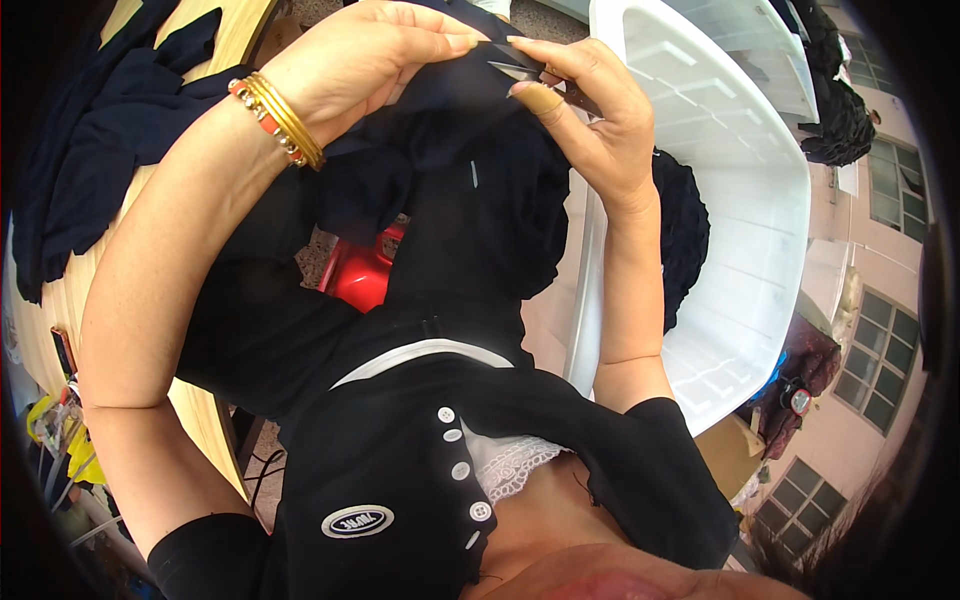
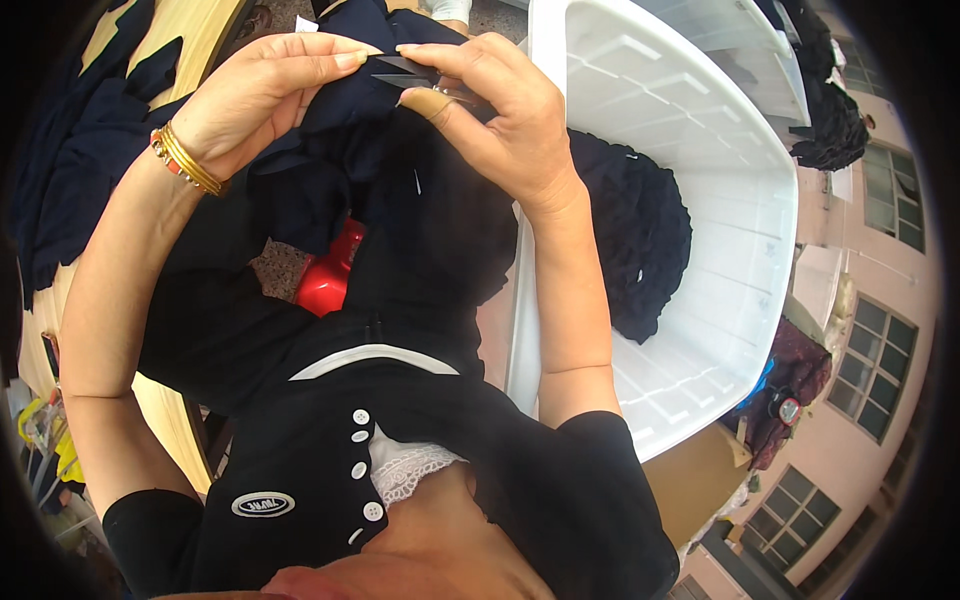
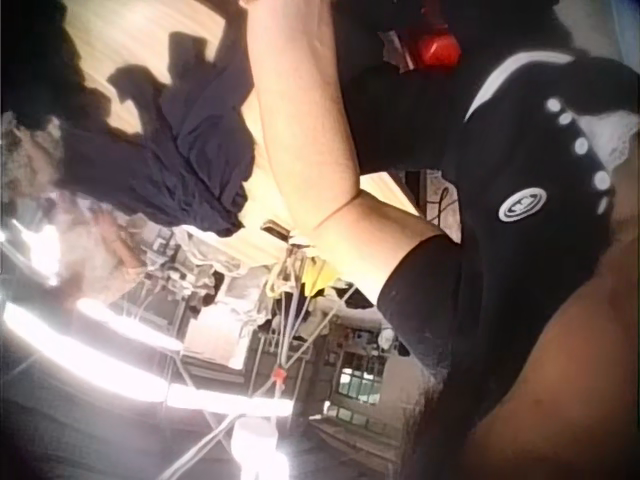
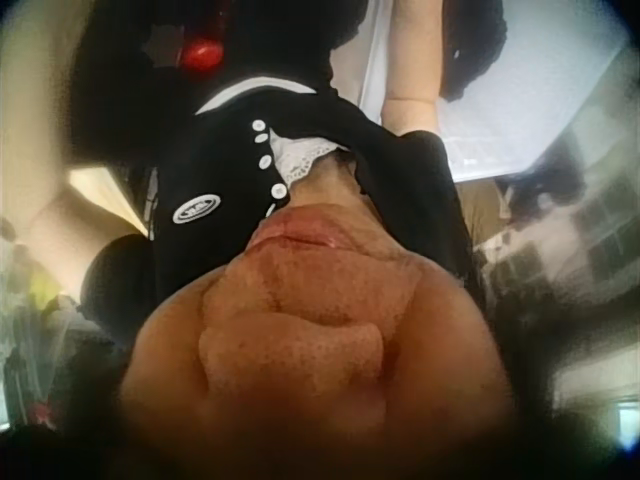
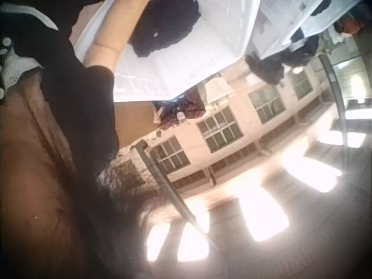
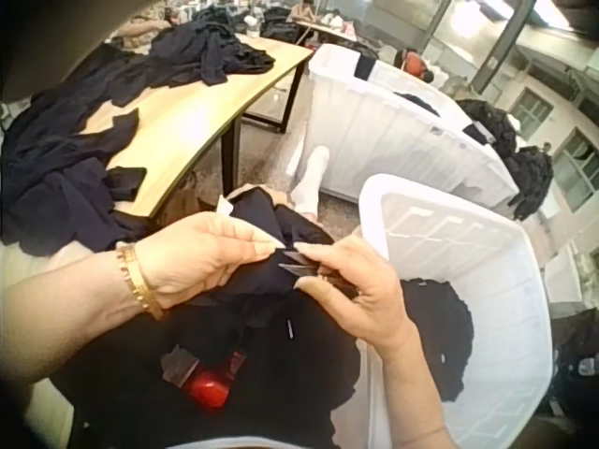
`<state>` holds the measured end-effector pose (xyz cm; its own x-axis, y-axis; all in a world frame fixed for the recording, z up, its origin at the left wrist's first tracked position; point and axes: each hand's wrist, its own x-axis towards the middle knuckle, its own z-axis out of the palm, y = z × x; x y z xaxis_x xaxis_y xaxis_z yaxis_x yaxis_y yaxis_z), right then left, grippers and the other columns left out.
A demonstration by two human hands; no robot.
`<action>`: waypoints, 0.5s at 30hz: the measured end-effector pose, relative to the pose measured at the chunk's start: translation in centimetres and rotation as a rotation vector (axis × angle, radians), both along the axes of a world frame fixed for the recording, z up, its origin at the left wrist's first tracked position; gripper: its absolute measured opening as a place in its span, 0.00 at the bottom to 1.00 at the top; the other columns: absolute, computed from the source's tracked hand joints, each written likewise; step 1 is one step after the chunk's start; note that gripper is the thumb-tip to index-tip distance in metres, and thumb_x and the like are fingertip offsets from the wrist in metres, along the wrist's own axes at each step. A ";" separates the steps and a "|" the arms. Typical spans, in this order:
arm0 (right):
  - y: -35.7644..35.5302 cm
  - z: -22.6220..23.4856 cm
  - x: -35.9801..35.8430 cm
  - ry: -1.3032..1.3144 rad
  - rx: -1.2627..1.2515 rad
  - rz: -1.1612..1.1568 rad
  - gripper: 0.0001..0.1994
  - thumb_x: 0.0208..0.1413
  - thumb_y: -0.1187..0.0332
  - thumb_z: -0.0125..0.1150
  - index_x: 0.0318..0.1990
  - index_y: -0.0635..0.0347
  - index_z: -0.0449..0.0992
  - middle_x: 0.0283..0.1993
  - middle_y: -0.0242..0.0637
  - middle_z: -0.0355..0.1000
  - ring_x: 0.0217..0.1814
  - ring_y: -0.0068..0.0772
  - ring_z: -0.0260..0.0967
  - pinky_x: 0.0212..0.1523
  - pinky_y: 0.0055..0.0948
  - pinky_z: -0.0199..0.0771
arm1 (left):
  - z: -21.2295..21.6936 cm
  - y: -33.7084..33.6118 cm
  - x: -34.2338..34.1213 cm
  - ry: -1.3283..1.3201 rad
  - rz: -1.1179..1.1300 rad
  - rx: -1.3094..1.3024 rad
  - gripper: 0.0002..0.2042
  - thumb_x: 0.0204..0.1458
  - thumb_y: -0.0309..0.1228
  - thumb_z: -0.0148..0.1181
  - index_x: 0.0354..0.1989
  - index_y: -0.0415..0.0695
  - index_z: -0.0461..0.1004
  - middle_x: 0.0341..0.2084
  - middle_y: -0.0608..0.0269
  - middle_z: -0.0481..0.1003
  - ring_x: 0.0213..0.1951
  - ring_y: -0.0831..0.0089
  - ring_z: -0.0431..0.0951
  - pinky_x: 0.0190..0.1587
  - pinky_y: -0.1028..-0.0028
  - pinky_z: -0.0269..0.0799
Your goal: Trimming excess threads from garments using a hand clipper.
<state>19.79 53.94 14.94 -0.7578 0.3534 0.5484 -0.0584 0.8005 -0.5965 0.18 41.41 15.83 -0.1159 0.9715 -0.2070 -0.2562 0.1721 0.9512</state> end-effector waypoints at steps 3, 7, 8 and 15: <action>0.0 -0.5 -0.2 -0.006 0.087 -0.042 0.16 0.43 0.67 0.72 0.43 0.51 0.80 0.28 0.30 0.70 0.26 0.24 0.67 0.26 0.20 0.67 | 0.7 -0.3 -0.2 0.160 -0.069 -0.082 0.12 0.57 0.34 0.57 0.44 0.41 0.77 0.30 0.73 0.77 0.25 0.92 0.68 0.26 0.90 0.62; 0.4 -0.9 -0.2 -0.024 0.253 -0.075 0.17 0.41 0.67 0.72 0.42 0.49 0.81 0.27 0.29 0.71 0.25 0.26 0.67 0.25 0.21 0.67 | 0.0 -0.3 0.4 0.228 0.014 -0.052 0.12 0.56 0.37 0.57 0.43 0.43 0.78 0.26 0.77 0.75 0.18 0.94 0.57 0.18 0.90 0.49; 0.5 -1.0 -0.2 -0.028 0.253 -0.069 0.17 0.41 0.67 0.72 0.42 0.49 0.81 0.27 0.29 0.71 0.25 0.26 0.67 0.25 0.21 0.67 | 0.2 -0.3 0.5 0.283 -0.001 -0.053 0.12 0.57 0.37 0.57 0.44 0.44 0.78 0.26 0.77 0.75 0.19 0.94 0.60 0.19 0.90 0.51; 0.6 -0.9 -0.4 0.073 0.289 -0.040 0.13 0.41 0.70 0.72 0.39 0.51 0.82 0.24 0.30 0.70 0.25 0.25 0.66 0.24 0.21 0.65 | -1.2 1.1 -0.5 -0.180 -0.096 -0.225 0.09 0.58 0.27 0.51 0.36 0.39 0.79 0.26 0.68 0.78 0.25 0.82 0.74 0.31 0.86 0.68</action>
<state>19.44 54.49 14.01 -0.7012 0.2034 0.6834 -0.0579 0.9391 -0.3388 -0.34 42.51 14.61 0.0327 0.9034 -0.4276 -0.3893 0.4055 0.8270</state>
